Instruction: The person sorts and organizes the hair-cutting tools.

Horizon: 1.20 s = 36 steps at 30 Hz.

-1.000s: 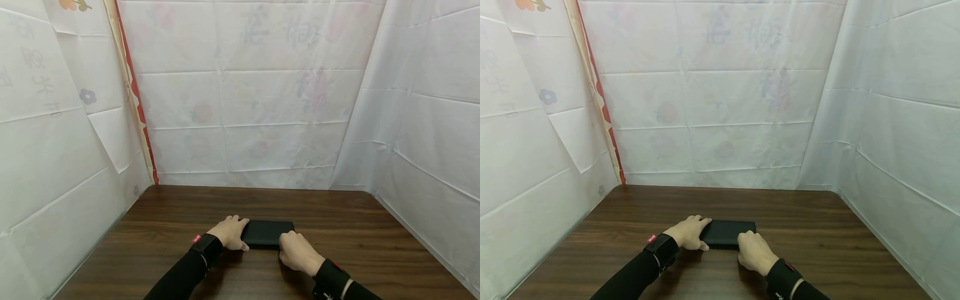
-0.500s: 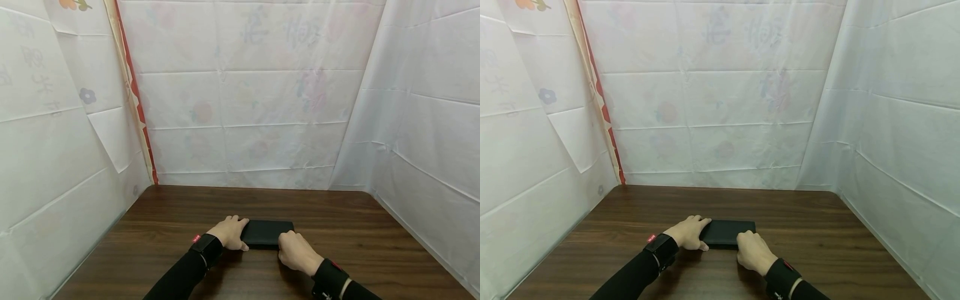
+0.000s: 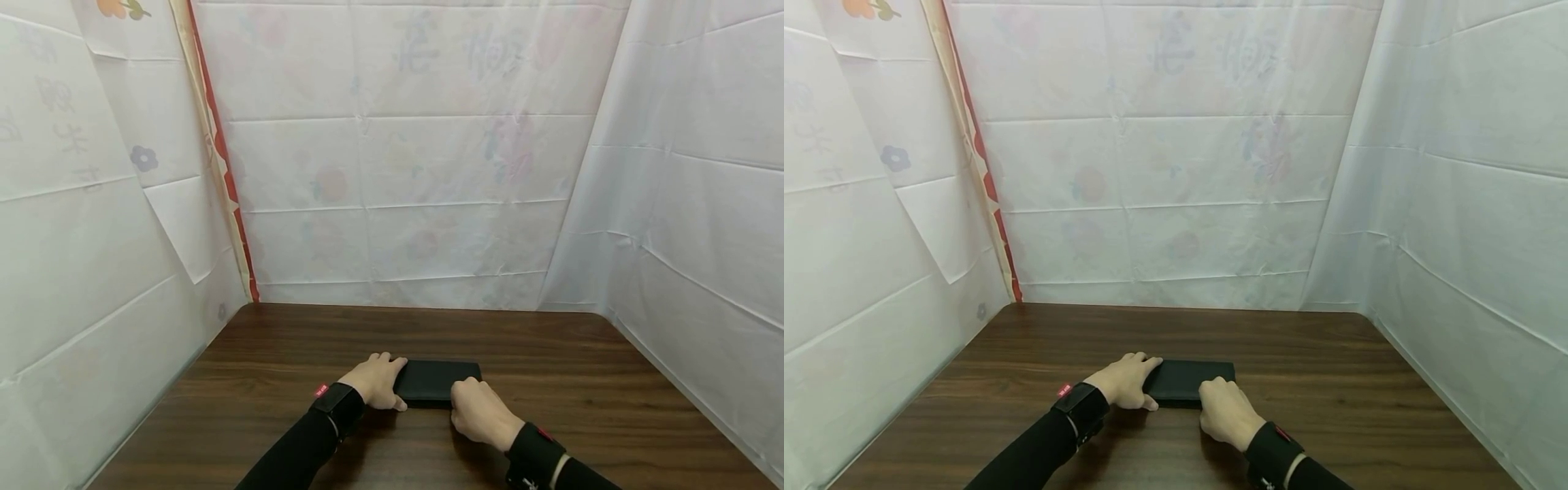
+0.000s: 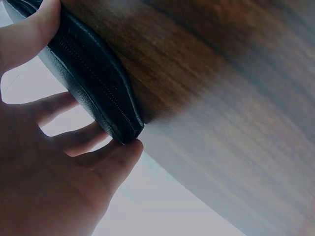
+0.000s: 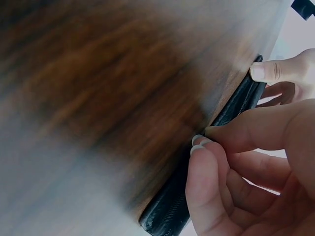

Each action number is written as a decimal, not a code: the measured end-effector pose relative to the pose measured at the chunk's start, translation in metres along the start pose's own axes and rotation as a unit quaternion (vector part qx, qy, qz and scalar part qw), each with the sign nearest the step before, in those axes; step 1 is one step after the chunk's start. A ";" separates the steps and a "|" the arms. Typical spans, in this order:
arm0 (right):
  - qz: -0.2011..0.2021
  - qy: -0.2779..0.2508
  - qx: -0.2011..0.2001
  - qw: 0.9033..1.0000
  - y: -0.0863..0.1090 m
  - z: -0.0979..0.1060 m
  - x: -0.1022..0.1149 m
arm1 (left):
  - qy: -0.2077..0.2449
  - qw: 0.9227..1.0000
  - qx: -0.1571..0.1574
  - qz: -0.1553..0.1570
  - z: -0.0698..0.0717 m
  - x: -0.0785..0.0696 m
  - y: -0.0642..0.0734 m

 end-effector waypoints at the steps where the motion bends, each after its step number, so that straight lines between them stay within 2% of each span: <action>1: 0.001 0.001 -0.001 1.000 0.000 0.000 0.000 | 0.000 1.000 0.000 0.000 0.000 0.000 0.000; 36: 0.001 0.003 -0.004 1.000 -0.003 -0.002 0.006 | 0.000 1.000 -0.006 -0.002 -0.005 0.002 -0.003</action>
Point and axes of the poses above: each hand's wrist, its own y-axis away from the middle knuckle, its own z-axis out of the back of the hand, x = y × z, the point moved 1 cm from there along -y, towards the middle knuckle, and after that the axes turned 11 degrees about y, right-handed, at the moved point
